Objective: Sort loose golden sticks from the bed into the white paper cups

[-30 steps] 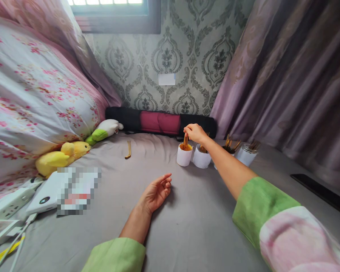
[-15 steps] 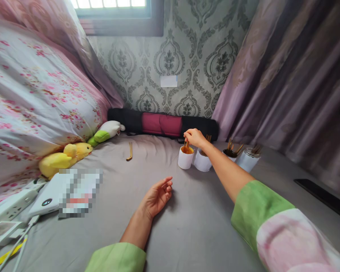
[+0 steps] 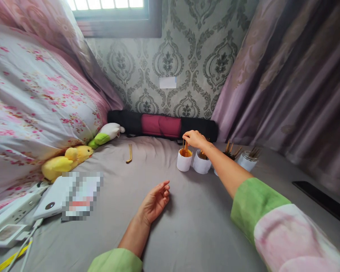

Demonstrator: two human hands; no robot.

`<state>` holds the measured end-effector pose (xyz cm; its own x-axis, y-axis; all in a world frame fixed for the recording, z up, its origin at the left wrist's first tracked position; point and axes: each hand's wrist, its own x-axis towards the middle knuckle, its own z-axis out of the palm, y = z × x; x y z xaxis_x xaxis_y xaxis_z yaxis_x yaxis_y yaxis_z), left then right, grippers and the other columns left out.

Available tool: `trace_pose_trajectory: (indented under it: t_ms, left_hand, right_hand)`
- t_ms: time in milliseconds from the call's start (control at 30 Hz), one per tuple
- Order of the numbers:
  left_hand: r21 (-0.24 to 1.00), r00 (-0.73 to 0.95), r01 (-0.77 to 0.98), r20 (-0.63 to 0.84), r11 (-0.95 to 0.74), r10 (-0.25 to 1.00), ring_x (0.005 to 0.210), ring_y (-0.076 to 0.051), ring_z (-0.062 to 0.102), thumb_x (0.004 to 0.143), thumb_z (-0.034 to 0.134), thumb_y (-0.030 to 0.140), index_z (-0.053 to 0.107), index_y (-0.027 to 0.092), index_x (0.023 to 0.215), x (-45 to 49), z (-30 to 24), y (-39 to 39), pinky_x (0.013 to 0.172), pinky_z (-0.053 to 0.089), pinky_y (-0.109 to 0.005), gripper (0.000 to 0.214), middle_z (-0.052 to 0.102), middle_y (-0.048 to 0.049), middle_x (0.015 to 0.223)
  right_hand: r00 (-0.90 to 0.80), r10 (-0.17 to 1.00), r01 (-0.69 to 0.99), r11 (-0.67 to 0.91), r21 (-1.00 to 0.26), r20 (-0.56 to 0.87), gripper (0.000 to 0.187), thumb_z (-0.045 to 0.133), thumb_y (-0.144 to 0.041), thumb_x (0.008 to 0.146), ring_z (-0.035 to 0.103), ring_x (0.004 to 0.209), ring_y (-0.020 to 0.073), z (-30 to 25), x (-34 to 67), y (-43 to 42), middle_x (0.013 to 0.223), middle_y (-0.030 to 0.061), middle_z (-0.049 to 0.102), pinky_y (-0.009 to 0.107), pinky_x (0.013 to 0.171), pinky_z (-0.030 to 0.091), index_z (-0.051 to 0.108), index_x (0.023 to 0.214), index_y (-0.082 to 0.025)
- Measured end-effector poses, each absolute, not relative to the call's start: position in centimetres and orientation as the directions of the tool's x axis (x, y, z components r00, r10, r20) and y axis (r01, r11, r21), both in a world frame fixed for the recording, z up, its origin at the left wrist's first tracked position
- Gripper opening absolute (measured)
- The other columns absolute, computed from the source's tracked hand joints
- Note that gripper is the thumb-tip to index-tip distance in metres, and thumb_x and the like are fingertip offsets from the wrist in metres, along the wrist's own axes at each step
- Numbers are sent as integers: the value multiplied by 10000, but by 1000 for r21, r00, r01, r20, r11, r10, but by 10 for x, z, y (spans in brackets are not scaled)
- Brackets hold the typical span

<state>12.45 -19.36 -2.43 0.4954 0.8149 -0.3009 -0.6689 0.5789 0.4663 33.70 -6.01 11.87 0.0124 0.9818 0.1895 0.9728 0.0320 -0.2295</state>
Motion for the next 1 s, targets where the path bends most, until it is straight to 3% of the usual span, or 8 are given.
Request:
trace_pose_trajectory:
  t_ms: [467,800,1000]
  left_hand:
    - [480,484,-665,-306,572,820,576,-53,518,744,545,118,555,82,975,125,-23,-195,506,437,-160,234,577,-39,748]
    - [482,472,-663,-323,572,820,575,-52,523,754,534,116,561,94,969,125,-21,-196,515,445,-164,218,581,-44,750]
    - [484,469,-669,-315,565,825,574,-56,520,759,527,114,559,84,975,126,-22,-195,514,448,-169,221,582,-52,751]
  right_hand:
    - [-7,975,987,42,-153,224,297,402,-380,797,571,919,243,116,340,-63,1003,48,629,339,729,429,635,972,-324]
    - [17,979,979,26,-203,204,316,450,-349,770,549,961,221,114,341,-61,1046,27,610,337,775,422,583,1056,-329]
    - [18,979,976,27,-217,204,288,414,-364,785,559,935,224,112,343,-58,997,9,627,340,758,426,613,993,-351]
